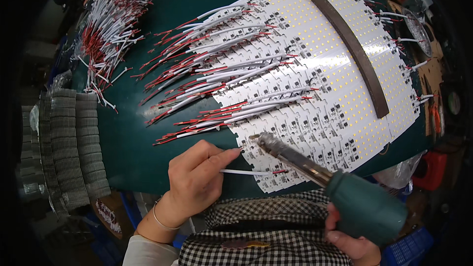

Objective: The person solders individual wires onto terminal pads on an LED panel with a soldering iron.

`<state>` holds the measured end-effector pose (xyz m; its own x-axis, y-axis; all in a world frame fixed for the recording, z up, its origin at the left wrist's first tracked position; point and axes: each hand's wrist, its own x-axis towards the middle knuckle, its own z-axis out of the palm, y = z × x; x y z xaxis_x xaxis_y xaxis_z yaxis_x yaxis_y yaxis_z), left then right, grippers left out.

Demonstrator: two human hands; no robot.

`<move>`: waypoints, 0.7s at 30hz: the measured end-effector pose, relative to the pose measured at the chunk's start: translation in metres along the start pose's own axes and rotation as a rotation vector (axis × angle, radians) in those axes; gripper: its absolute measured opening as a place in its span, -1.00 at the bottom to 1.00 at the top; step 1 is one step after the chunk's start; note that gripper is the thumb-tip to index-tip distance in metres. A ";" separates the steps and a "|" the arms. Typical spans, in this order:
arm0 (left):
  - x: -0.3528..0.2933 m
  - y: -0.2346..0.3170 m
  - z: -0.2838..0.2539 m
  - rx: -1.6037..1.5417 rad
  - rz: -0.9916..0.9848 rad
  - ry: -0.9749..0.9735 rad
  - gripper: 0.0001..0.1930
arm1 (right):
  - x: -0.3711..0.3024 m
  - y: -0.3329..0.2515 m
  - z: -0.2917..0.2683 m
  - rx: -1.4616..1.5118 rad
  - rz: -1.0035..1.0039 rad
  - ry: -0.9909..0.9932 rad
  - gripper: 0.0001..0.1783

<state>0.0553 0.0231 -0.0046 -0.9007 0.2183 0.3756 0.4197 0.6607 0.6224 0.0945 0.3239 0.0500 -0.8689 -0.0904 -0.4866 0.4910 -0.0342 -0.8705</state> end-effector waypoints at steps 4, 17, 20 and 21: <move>0.000 0.000 -0.002 0.030 0.004 -0.008 -0.59 | 0.000 0.004 -0.003 0.070 -0.128 -0.010 -0.25; 0.005 -0.011 -0.005 -0.058 0.124 -0.122 -0.67 | -0.013 0.003 -0.017 -0.027 0.028 -0.023 -0.27; 0.006 -0.010 -0.008 -0.031 0.149 -0.131 -0.67 | -0.013 0.005 -0.021 -0.136 0.027 -0.090 -0.32; 0.007 -0.006 -0.010 0.000 0.118 -0.145 -0.67 | -0.013 0.004 -0.019 -0.157 0.051 -0.109 -0.35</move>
<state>0.0478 0.0134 0.0014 -0.8517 0.3959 0.3433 0.5238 0.6245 0.5793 0.1061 0.3441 0.0515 -0.8270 -0.1951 -0.5273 0.5115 0.1280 -0.8497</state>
